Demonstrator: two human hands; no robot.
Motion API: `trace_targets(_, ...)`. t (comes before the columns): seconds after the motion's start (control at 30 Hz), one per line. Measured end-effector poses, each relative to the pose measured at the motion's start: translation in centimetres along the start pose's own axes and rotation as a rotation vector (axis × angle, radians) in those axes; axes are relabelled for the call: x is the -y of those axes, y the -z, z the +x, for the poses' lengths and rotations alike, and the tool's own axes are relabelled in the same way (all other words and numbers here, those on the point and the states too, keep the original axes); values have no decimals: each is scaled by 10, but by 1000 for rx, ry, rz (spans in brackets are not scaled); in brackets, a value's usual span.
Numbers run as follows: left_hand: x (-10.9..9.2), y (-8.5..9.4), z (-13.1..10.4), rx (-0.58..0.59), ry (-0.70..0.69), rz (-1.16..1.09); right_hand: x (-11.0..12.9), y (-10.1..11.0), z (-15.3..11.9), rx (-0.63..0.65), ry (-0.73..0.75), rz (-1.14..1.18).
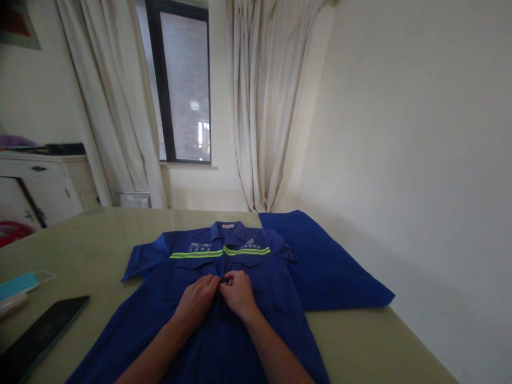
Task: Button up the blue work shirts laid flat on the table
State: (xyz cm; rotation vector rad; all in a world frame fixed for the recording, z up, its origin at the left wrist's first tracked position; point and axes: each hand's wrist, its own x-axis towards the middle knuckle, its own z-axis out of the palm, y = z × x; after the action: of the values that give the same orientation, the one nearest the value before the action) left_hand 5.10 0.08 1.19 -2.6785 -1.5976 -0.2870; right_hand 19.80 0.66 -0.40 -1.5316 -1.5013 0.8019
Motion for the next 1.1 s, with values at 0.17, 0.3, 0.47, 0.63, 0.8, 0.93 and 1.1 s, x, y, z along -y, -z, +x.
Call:
trace_targets(0.17,3,0,0,-12,-22,-49,0,2,1,84,-59,152)
trace_targets(0.3,8,-4,1,-98,9,-205,-2,6,3,204,-130,299)
trace_targets(0.47,11,-11,2,-181,-13,-286,-8,3,1,50,5,230)
trace_targets(0.63,14,-20,3,-264,-48,-246,-7,2,-1,-20,112,182)
trace_targets(0.8,15,-21,1,-321,-37,-418,-2,5,-3,-18,194,191)
trace_targets(0.93,13,-12,1,-324,-5,-606,-4,5,-3,-22,214,225)
trace_targets(1.1,15,-9,7,-258,100,-788,-4,4,-4,-85,286,84)
